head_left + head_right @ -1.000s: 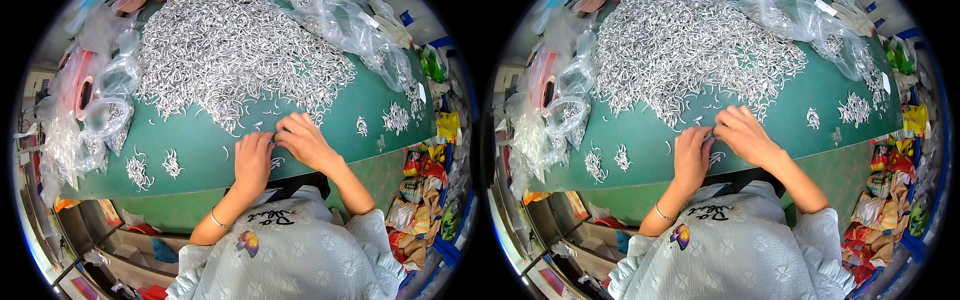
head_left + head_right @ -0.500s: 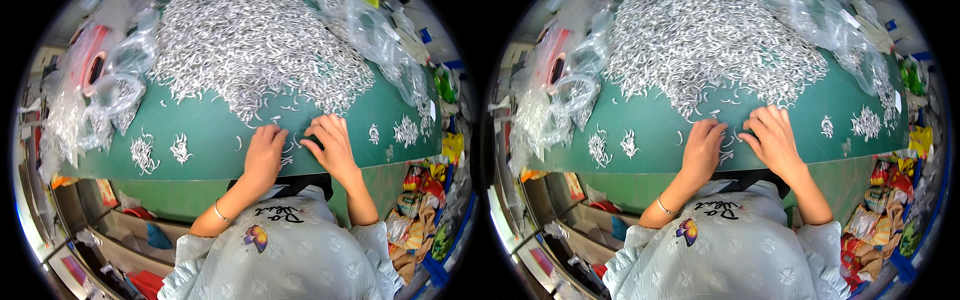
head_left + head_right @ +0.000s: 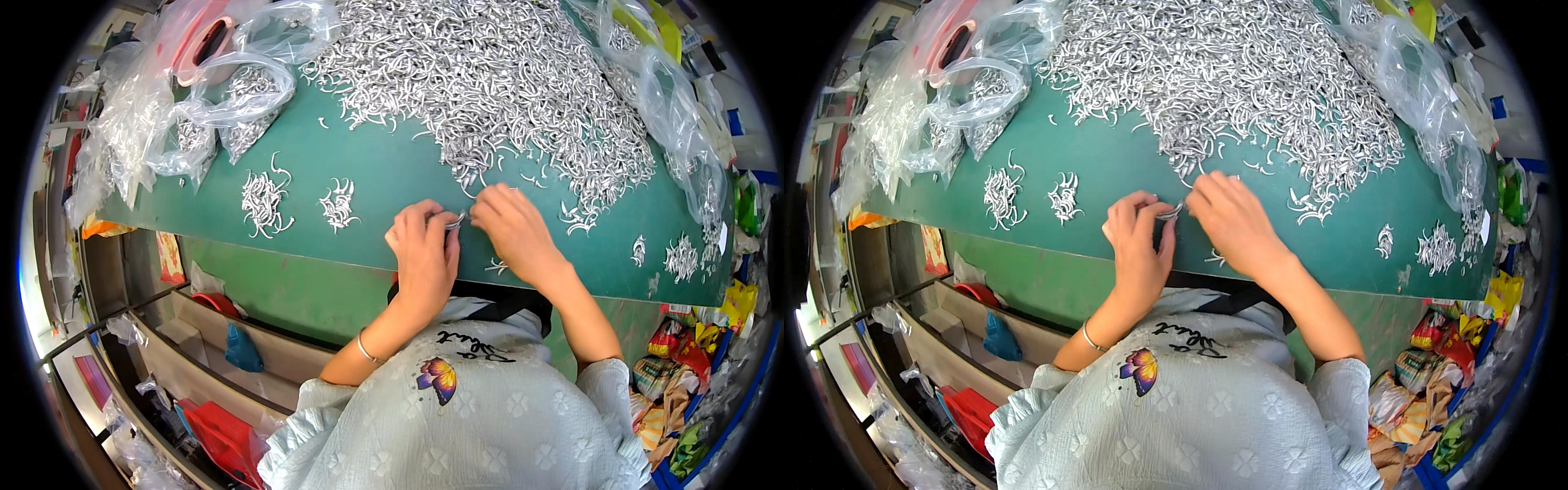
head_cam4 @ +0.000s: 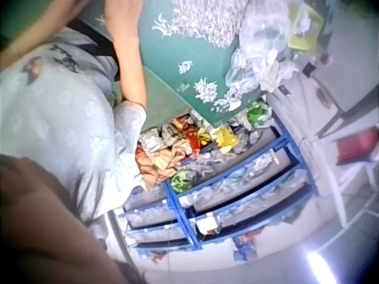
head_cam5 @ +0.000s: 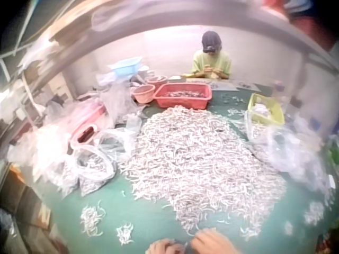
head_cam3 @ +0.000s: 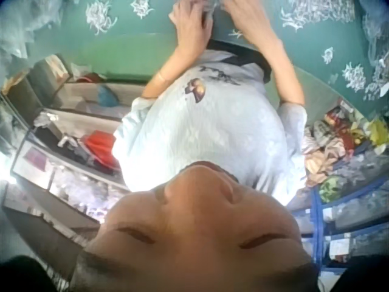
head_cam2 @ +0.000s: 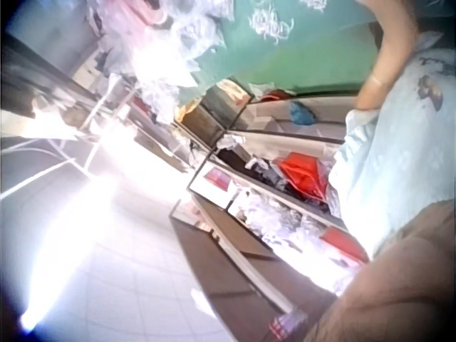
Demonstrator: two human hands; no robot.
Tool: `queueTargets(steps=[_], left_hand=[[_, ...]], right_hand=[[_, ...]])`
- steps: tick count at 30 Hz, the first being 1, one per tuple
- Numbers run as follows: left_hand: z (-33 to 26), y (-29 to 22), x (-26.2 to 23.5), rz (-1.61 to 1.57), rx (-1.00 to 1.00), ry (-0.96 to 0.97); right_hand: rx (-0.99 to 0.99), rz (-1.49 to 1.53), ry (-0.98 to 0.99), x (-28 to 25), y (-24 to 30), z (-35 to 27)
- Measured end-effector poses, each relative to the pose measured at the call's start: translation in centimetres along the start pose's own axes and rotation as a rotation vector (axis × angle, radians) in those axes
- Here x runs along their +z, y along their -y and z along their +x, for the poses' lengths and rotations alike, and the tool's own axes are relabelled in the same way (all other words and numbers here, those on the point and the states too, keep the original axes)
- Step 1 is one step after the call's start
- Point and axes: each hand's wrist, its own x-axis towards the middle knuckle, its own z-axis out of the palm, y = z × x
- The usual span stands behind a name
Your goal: The person sorts small crescent-shaped metal parts from a large pile on a workbench by hand and places them into plastic bags.
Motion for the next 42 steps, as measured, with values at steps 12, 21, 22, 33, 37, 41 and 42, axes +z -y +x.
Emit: queueTargets(steps=[12, 21, 22, 33, 37, 41, 42], left_hand=[[0.2, 2.3, -0.6, -0.094, 0.071, 0.098], [0.9, 3.0, -2.6, 0.020, -0.006, -0.047], [0.9, 2.9, -2.5, 0.017, -0.017, -0.007], [0.5, 3.4, -3.1, 0.019, -0.019, -0.084], [0.8, 2.5, -2.8, -0.024, 0.021, -0.041], [1.8, 1.5, -2.1, -0.028, 0.091, 0.038], [1.7, 1.6, -2.1, -0.020, 0.094, 0.035]], right_hand=[[0.165, 0.354, 0.086, 0.7, 2.3, 0.9], [0.079, -0.142, -0.156, -0.1, 0.5, 5.6], [0.064, -0.173, -0.125, 0.1, 0.3, 5.3], [0.092, -0.293, -0.063, -4.0, -5.0, 0.0], [0.095, -0.225, -0.253, -3.0, -3.3, 2.5], [0.046, -0.272, -0.071, -0.8, -1.3, 3.8], [0.051, -0.253, -0.045, -0.9, -1.8, 3.3]])
